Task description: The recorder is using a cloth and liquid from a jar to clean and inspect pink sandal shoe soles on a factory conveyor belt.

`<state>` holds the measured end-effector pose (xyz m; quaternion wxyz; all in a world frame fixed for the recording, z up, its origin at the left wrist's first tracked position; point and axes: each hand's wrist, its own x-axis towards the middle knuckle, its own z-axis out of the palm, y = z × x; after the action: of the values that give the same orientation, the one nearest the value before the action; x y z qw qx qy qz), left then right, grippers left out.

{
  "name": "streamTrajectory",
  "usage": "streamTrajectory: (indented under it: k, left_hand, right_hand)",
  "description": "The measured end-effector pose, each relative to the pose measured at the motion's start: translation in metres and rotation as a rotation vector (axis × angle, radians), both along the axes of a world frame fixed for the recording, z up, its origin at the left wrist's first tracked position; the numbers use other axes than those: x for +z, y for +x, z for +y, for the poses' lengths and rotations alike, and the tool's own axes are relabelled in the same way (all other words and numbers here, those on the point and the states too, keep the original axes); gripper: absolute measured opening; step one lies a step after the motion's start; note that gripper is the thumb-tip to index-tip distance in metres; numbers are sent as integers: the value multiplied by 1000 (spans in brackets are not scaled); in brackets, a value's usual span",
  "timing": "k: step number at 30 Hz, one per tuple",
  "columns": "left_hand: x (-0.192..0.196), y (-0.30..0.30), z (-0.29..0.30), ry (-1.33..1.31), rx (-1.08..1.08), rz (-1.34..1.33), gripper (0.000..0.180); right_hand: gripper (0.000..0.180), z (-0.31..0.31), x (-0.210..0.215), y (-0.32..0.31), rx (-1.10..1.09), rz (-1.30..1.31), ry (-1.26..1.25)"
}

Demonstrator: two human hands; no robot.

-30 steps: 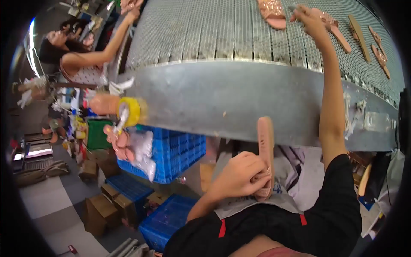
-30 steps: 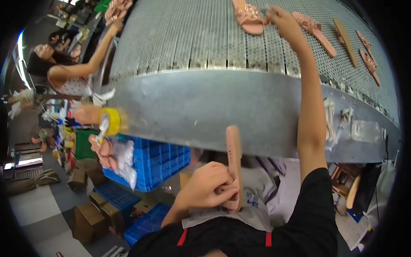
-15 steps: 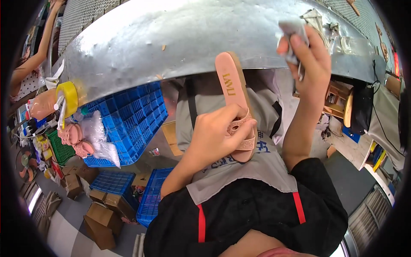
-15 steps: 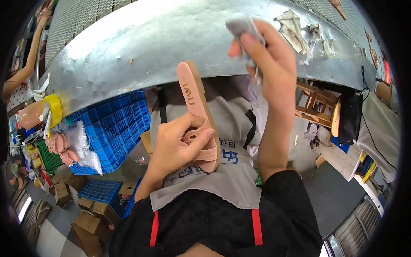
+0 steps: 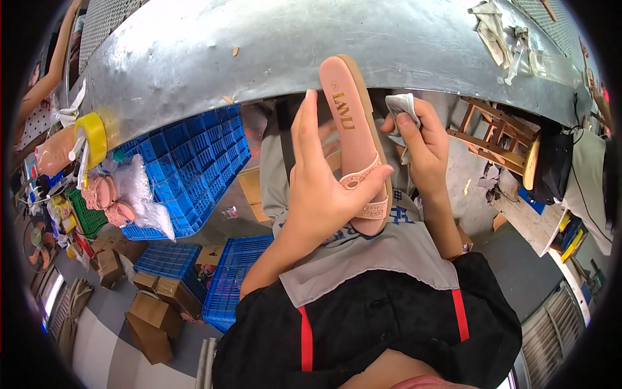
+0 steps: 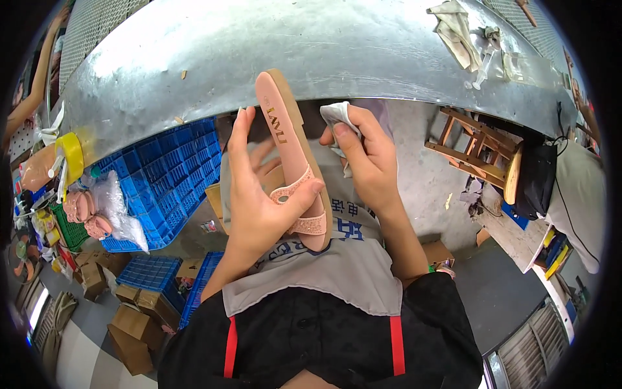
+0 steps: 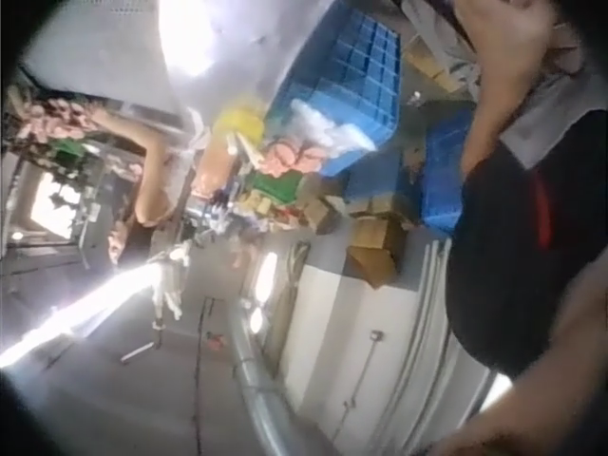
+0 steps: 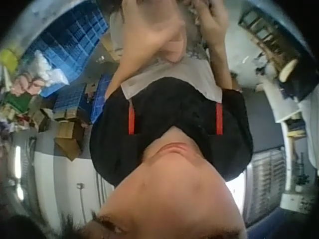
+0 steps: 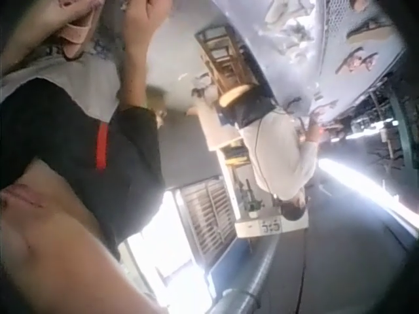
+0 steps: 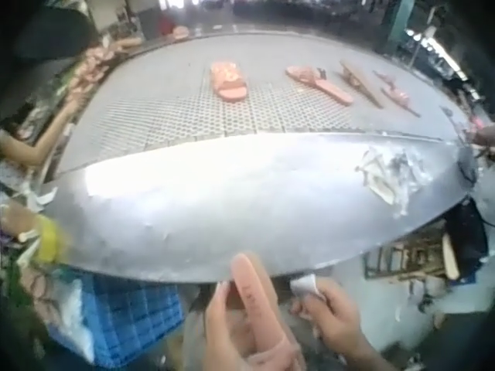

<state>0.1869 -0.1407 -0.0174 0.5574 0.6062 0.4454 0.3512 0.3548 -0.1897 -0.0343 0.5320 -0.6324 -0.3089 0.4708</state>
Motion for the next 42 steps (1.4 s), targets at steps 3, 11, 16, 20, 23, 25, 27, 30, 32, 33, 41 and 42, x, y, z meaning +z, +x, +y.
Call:
streamTrajectory:
  k: [3,11,16,20,23,25,27,30,32,33,41,42]
  left_hand:
    - [14,-2,3,-176,-107,108,115]
    - [19,14,6,290,-252,692,114]
    - [18,19,3,324,-248,800,113]
    - [16,22,5,452,-264,863,113]
    - [15,18,5,454,-259,861,113]
    - [15,17,5,455,-250,857,113]
    - [18,18,4,342,-264,841,112]
    - [15,19,8,444,-281,826,112]
    - [13,18,9,431,-285,813,113]
    - [13,18,10,419,-277,801,113]
    - [13,10,10,308,-291,707,113]
    - [12,9,12,364,-308,691,112]
  right_hand:
    - [21,1,1,-1,-1,-227,149]
    - [36,8,4,17,284,-912,284]
    - [35,10,6,18,281,-1055,245]
    - [33,23,-3,23,237,-1139,271]
    - [34,14,0,23,305,-1123,258]
    - [35,1,3,24,338,-1072,249]
    - [36,-3,2,24,370,-1021,238]
    - [36,12,-5,22,242,-1030,272]
    - [35,25,-9,22,245,-1031,277]
    - [34,30,-8,21,255,-1033,293]
    - [33,-9,-2,12,333,-955,247]
    - [33,-5,-3,11,332,-955,244]
